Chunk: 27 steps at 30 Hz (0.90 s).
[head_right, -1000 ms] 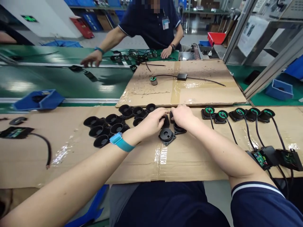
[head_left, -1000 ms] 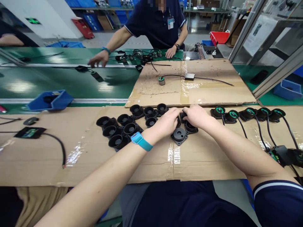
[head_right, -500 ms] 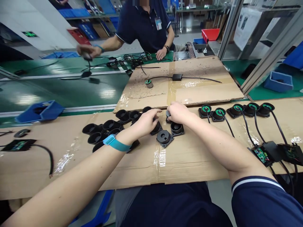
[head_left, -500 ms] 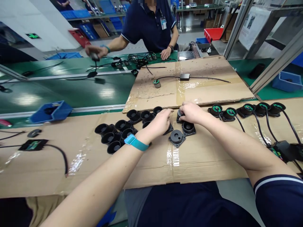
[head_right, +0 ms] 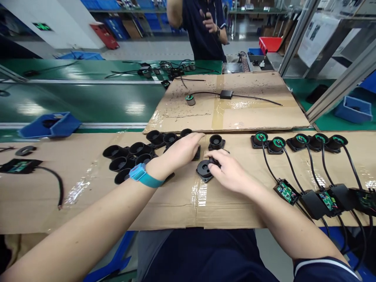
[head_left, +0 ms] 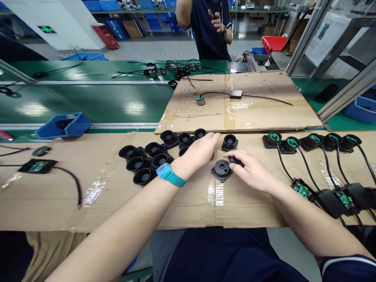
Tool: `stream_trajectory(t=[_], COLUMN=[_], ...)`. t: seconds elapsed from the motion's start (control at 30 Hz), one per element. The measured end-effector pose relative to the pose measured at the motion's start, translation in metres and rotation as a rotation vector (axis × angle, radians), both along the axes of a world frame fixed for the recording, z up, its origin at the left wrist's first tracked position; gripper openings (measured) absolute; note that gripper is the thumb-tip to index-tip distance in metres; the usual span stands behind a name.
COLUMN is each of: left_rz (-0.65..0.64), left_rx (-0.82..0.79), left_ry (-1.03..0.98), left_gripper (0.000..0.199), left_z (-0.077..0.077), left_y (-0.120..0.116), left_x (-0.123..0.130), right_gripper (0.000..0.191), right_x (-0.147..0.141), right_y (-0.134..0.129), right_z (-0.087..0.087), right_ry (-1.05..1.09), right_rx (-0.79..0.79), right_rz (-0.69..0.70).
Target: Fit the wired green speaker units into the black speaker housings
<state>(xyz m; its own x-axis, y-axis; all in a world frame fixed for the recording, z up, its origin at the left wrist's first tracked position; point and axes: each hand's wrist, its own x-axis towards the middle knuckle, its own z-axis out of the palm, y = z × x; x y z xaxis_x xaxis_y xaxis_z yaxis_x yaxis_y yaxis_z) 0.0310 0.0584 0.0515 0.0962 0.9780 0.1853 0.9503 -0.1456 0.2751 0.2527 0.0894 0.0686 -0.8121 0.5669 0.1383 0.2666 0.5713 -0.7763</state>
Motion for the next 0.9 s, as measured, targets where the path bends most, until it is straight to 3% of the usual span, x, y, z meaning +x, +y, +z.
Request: stream_trajectory(t=[0.1,0.2,0.33,0.47,0.7,0.9], left_rz=[-0.017,0.02,0.071,0.035,0.088,0.093], left_rx=[-0.06,0.047,0.055,-0.093,-0.087,-0.186], left_ry=[0.131,-0.004,-0.153,-0.087,-0.157,-0.318], left_gripper=[0.049,0.041,0.038,0.042,0.041,0.048], left_z=[0.005,0.005,0.004,0.006,0.023,0.034], left_y=[-0.001,0.002,0.007,0.006,0.006,0.004], left_x=[0.002,-0.001,-0.004,-0.003,-0.009,-0.01], right_gripper=[0.021,0.019,0.021,0.022,0.017,0.015], right_x=[-0.01,-0.024,-0.034,-0.036,-0.041,-0.046], right_y=[-0.012,-0.017,-0.017,-0.015,-0.01,-0.001], right_z=[0.002,0.006,0.007,0.008,0.016,0.001], right_ry=[-0.258,-0.539,-0.666,-0.692,-0.659,-0.596], right_rx=[0.186,0.374,0.524,0.514,0.468,0.437], right_rz=[0.04,0.067,0.129,0.165,0.231,0.188])
